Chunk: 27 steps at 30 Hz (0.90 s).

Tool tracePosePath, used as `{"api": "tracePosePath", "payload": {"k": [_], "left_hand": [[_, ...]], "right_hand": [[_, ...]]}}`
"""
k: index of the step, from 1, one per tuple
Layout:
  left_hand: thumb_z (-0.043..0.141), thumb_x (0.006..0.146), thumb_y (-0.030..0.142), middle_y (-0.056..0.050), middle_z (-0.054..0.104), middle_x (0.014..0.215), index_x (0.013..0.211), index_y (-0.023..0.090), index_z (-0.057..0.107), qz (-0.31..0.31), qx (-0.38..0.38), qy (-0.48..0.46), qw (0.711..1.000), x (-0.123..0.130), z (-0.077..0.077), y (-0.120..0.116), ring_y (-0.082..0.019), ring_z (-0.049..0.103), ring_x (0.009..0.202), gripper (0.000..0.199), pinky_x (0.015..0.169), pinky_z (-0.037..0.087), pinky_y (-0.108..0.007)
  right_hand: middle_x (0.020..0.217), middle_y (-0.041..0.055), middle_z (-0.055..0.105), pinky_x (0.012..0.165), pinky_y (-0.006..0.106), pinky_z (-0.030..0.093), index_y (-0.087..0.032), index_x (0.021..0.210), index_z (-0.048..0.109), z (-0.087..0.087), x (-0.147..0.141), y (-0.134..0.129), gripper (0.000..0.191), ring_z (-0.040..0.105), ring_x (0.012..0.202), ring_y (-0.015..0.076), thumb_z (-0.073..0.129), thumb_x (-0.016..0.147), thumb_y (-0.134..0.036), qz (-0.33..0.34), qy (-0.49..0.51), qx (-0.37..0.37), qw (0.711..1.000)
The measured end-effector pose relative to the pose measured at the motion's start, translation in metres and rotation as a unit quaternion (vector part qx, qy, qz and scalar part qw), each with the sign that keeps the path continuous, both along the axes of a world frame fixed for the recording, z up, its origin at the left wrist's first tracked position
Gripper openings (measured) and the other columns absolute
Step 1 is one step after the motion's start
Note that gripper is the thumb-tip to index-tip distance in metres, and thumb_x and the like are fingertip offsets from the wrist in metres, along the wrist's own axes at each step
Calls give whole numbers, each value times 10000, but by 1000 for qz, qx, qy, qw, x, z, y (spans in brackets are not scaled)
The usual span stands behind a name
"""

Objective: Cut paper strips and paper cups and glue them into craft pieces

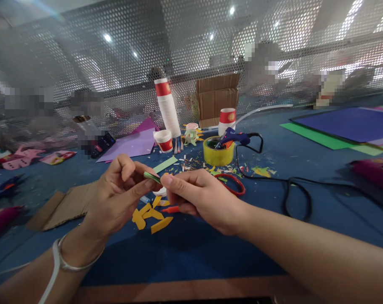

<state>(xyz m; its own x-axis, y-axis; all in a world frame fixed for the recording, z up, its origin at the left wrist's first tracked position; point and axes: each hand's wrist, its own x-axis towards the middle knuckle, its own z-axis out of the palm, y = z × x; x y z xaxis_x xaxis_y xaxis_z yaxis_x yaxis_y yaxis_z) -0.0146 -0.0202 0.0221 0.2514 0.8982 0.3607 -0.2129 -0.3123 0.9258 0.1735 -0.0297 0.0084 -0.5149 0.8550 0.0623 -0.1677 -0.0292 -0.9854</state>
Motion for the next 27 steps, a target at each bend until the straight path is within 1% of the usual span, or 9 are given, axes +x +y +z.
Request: {"api": "tracePosePath", "payload": {"k": [4,9,13,17,21,24,27], "left_hand": [[783,774,91,3,728,822,710,209,396,-5,9,10,1000,0,-1,0,-128,684,728,410,705,575,-249],[772,787,94,5,722,823,710,210,377,-10,18,25,999,1,-1,1,-123,677,723,418,703,575,-248],[783,778,114,-1,720,813,697,210,373,-6,12,35,999,2,0,1,-129,674,714,429,697,574,-257],[799,764,133,-1,713,803,685,208,375,-12,-1,52,999,4,-1,-1,-141,678,718,438,685,573,-272],[785,780,121,17,711,771,690,208,359,-22,-3,33,999,6,-3,1,-119,673,701,444,660,554,-235],[770,795,110,22,724,793,707,208,361,-32,-14,18,999,6,-6,4,-111,681,720,429,684,563,-230],[767,794,103,26,737,814,718,210,354,-26,-6,3,1000,5,-8,7,-112,698,738,433,709,575,-233]], "right_hand": [[511,-71,344,440,259,150,-182,618,540,1,0,0,500,234,442,65,604,868,-610,-4,-6,-1,1000],[498,-76,342,437,263,141,-183,600,526,1,0,1,508,216,431,59,599,872,-606,-6,-9,3,1000],[505,-73,358,438,264,142,-180,608,538,-1,0,2,495,223,432,58,586,894,-581,-2,-7,9,1000],[479,-77,325,439,266,146,-186,570,501,1,1,2,532,214,428,59,579,890,-603,-10,-32,12,999],[505,-64,390,442,264,159,-174,613,551,5,1,1,511,252,430,55,599,878,-608,-25,-4,-2,1000],[524,-57,410,446,264,162,-167,629,570,6,3,1,510,269,434,54,593,884,-608,-39,7,-9,999],[540,-53,420,447,259,170,-166,629,568,5,4,2,507,275,442,54,594,887,-602,-39,3,4,999]]}}
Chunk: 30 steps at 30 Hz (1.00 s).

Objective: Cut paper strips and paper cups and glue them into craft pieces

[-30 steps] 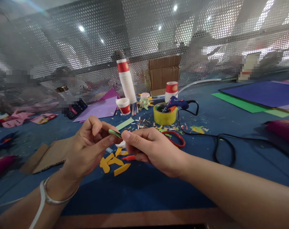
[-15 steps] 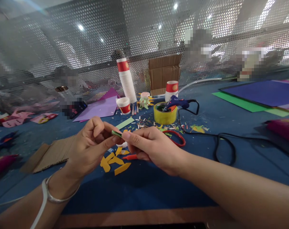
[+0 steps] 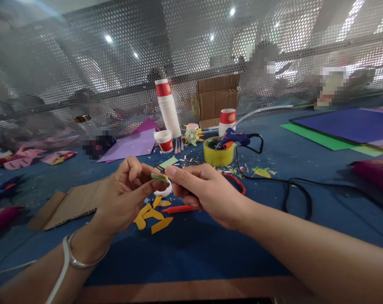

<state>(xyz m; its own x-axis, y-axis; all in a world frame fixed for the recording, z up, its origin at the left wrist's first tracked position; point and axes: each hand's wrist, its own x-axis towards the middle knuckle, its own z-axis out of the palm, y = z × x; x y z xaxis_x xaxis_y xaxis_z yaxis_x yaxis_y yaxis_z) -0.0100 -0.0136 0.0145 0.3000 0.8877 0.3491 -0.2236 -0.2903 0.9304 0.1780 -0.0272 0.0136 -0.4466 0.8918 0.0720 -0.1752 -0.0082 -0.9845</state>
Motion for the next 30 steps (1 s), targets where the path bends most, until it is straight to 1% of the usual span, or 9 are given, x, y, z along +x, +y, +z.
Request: {"api": "tracePosePath", "payload": {"k": [7,10,12,14,16,18,20,25,30], "left_hand": [[753,790,68,44,750,815,724,210,345,-1,27,-27,999,-4,3,3,-100,711,735,436,697,575,-211],[759,785,80,44,741,802,723,210,347,-2,3,-27,1000,-3,4,3,-96,701,728,436,696,570,-215],[771,780,94,49,727,788,729,208,354,-13,-21,-22,999,-2,3,2,-94,695,729,435,701,568,-216],[774,784,100,52,716,776,735,206,356,-30,-38,-16,999,-1,2,2,-85,687,729,434,705,564,-209],[764,800,95,50,715,781,745,204,365,-51,-46,-13,998,-2,1,3,-74,680,730,417,710,564,-196],[754,816,89,50,716,809,775,203,401,-67,-45,-13,997,-3,-1,3,-66,682,738,373,725,571,-189],[751,821,86,52,715,842,825,207,455,-72,-39,-9,997,-4,-2,3,-70,693,753,320,742,581,-191],[744,831,96,53,699,842,880,219,551,-63,-10,7,998,-5,-5,3,-82,699,746,234,740,597,-197],[747,834,116,47,699,834,889,221,595,-66,-7,11,998,-6,-7,3,-93,696,756,192,755,604,-218]], "right_hand": [[501,-63,366,449,262,177,-173,632,558,-2,-1,1,518,270,448,64,593,876,-629,6,-20,27,999],[509,-79,310,442,268,135,-173,665,566,-5,-1,2,506,221,461,65,587,884,-629,-24,-15,54,998],[533,-84,296,444,267,136,-174,692,571,-6,-2,3,482,201,477,65,594,890,-612,-48,-5,83,995],[579,-75,347,459,255,184,-175,723,578,-7,-2,3,423,241,504,65,645,877,-563,-66,-1,111,992],[638,-55,436,499,246,264,-178,742,589,-6,-2,3,352,339,559,74,725,836,-489,-75,-6,125,989],[683,-37,507,552,251,332,-184,741,601,-6,-3,4,302,424,621,93,773,798,-426,-74,-12,126,989],[686,-33,536,586,259,370,-192,732,612,-6,-3,4,271,467,640,104,779,791,-396,-65,-7,121,991],[664,-37,551,593,266,391,-201,725,626,-5,-3,5,242,487,618,104,776,793,-378,-56,5,122,991],[682,-34,560,553,254,358,-185,728,610,-6,-3,5,267,467,604,90,769,797,-387,-50,27,103,993]]}}
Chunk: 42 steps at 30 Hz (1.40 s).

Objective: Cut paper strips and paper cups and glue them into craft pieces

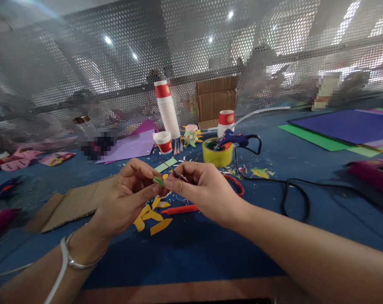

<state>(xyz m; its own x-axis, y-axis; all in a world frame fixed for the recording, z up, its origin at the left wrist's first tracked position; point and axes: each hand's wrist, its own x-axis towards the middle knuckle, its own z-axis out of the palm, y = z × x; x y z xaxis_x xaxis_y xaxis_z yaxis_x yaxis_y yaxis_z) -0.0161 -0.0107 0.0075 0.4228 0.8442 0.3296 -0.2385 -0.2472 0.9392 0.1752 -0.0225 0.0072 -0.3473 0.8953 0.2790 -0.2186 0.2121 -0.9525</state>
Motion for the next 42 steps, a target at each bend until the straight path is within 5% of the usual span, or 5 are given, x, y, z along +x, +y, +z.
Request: {"api": "tracePosePath", "payload": {"k": [13,32,42], "left_hand": [[754,811,90,51,717,820,852,197,568,-94,-140,-43,985,-2,4,2,-76,708,719,218,696,554,-158],[749,812,78,47,691,853,870,215,540,-138,-105,-19,985,-6,8,4,-80,685,744,256,703,569,-190],[795,767,107,41,701,796,850,213,548,-63,-143,-23,987,-2,7,5,-90,684,697,281,687,555,-197]], "right_hand": [[580,-82,449,466,247,233,-159,736,618,3,1,-3,274,290,491,51,776,801,-373,57,35,-50,996],[543,-87,388,449,243,176,-165,796,615,-1,5,-2,266,264,476,60,741,834,-397,115,-3,-73,991],[585,-72,396,485,262,213,-175,741,610,0,4,0,306,281,522,77,731,829,-442,46,-17,-34,998]]}}
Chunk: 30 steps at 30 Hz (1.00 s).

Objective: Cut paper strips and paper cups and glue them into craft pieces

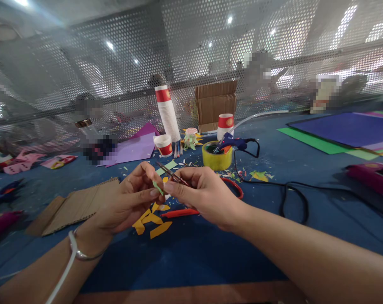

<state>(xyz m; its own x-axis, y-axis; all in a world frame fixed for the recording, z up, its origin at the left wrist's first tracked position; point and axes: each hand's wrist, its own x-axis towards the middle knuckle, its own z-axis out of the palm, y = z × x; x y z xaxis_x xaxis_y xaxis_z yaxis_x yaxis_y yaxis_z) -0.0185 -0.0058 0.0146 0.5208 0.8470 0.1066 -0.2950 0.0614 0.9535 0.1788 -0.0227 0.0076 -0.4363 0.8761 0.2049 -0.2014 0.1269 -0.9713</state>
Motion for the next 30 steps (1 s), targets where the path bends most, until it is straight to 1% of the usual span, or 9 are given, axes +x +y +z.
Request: {"api": "tracePosePath", "payload": {"k": [5,7,9,12,15,19,21,25,30], "left_hand": [[813,737,106,67,632,699,837,202,557,65,-56,-2,996,6,-4,-1,-63,625,649,292,685,537,-184],[821,722,103,62,625,701,831,199,562,85,-54,11,995,7,-4,-3,-73,624,669,296,695,536,-196],[829,720,121,53,630,714,866,206,588,93,-29,31,995,6,-5,-4,-83,626,698,295,700,530,-199],[820,755,168,48,632,756,1014,248,635,77,53,71,993,0,-4,-5,-85,617,708,328,676,513,-188],[770,813,172,25,666,861,1093,281,643,52,167,118,977,-6,-3,-4,-107,634,776,327,691,515,-208],[715,859,148,-5,694,960,1031,265,682,83,325,179,925,-7,-2,-1,-139,638,900,211,838,509,-269],[701,871,157,-16,694,945,997,256,698,108,365,200,903,-7,-3,0,-153,633,896,160,839,502,-288],[690,884,231,-38,696,889,938,231,702,139,351,225,898,-7,-2,1,-177,639,831,55,734,509,-300],[716,858,317,-25,660,788,878,189,665,127,241,238,932,-7,3,-3,-134,591,687,140,598,469,-247]], "right_hand": [[681,-21,524,543,278,293,-187,766,642,-2,-1,4,297,393,610,113,758,788,-460,-70,-92,55,992],[655,-27,505,534,279,288,-193,750,639,-3,-1,5,297,387,603,117,761,781,-462,-87,-116,55,988],[665,-25,513,546,275,307,-192,741,631,-5,-1,5,291,410,619,118,763,781,-448,-82,-97,46,991],[657,-37,510,518,253,293,-179,741,626,-5,-1,4,276,394,584,92,790,759,-400,-47,-32,2,998],[572,-79,412,435,235,163,-162,756,620,-2,1,4,267,252,483,51,809,736,-349,-7,27,-78,997],[494,-114,312,396,225,64,-162,757,592,2,3,6,263,157,438,38,804,726,-315,39,52,-167,984],[478,-123,285,379,215,45,-171,737,566,3,4,8,258,128,425,35,789,731,-299,54,52,-200,977],[471,-122,292,365,199,53,-181,711,537,3,4,8,296,135,422,35,804,721,-309,68,52,-221,971],[485,-110,294,386,221,73,-175,724,570,1,2,6,297,166,437,48,760,794,-392,42,31,-166,985]]}}
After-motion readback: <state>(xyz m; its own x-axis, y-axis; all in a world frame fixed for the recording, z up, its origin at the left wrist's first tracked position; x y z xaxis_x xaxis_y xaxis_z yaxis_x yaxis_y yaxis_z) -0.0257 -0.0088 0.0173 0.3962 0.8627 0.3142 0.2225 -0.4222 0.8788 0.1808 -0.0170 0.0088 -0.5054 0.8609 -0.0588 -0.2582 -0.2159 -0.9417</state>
